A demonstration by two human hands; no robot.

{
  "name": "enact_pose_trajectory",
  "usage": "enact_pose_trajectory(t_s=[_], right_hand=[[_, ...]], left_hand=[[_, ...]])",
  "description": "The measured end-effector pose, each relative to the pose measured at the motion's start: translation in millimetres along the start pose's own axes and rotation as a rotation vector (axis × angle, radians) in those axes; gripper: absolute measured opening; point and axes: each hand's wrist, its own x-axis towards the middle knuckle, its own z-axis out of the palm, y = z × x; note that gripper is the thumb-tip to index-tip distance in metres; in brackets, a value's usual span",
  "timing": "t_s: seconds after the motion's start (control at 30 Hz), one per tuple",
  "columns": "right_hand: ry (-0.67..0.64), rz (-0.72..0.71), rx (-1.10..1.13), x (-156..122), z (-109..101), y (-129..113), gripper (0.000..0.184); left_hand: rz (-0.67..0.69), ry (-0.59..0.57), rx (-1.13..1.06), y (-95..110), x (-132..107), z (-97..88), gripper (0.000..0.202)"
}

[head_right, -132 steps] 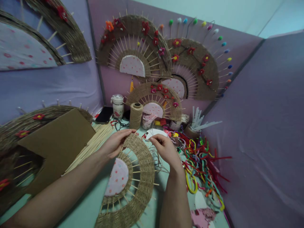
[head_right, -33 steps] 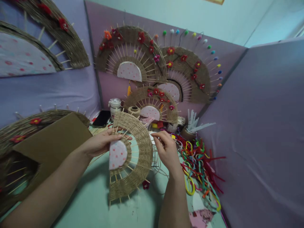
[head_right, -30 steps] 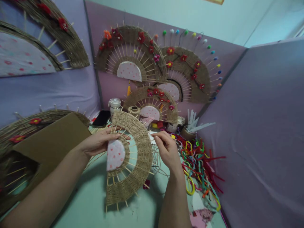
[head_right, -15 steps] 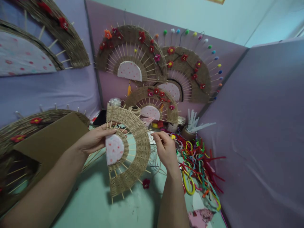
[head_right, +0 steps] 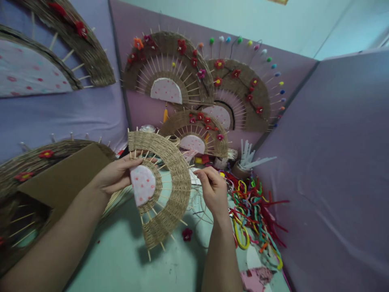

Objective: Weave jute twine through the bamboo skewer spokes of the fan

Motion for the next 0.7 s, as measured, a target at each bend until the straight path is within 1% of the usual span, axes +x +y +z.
enact_pose_trajectory(t_s=[0.13, 0.23, 0.3, 0.37, 0.5, 0.6, 0.7], right_hand=[[0.021, 0.102, 0.177, -1.5, 2.7, 9.5, 0.026], [0.008, 0.21, 0.303, -2.7, 6.7, 16.0, 0.029], [0.02, 0.261, 0.316, -2.6, 8.9, 18.0, 0.031], [0.045, 0.281, 0.283, -1.8, 10.0, 17.5, 0.033], [0.058, 0.251, 0.178, 0.5, 8.7, 10.1, 0.035], [0.07, 0.16, 0.019, 1.3, 7.4, 2.6, 0.032], [0.059, 0.07, -0.111, 0.7, 8.6, -3.8, 0.026]], left_hand=[[-0.031, -0.034, -0.055, -1.7, 3.2, -2.9, 0.033], [-0.006, -0.006, -0.097, -2.9, 5.8, -3.3, 0.035], [0.011, 0.021, -0.113, -2.8, 6.5, -2.7, 0.033], [0.021, 0.043, -0.117, -2.1, 6.6, -1.8, 0.031], [0.053, 0.076, -0.123, 0.1, 5.7, 0.5, 0.035], [0.09, 0.088, -0.11, 1.0, 4.7, 2.6, 0.039], [0.128, 0.111, -0.1, 0.5, 4.9, 3.4, 0.036]])
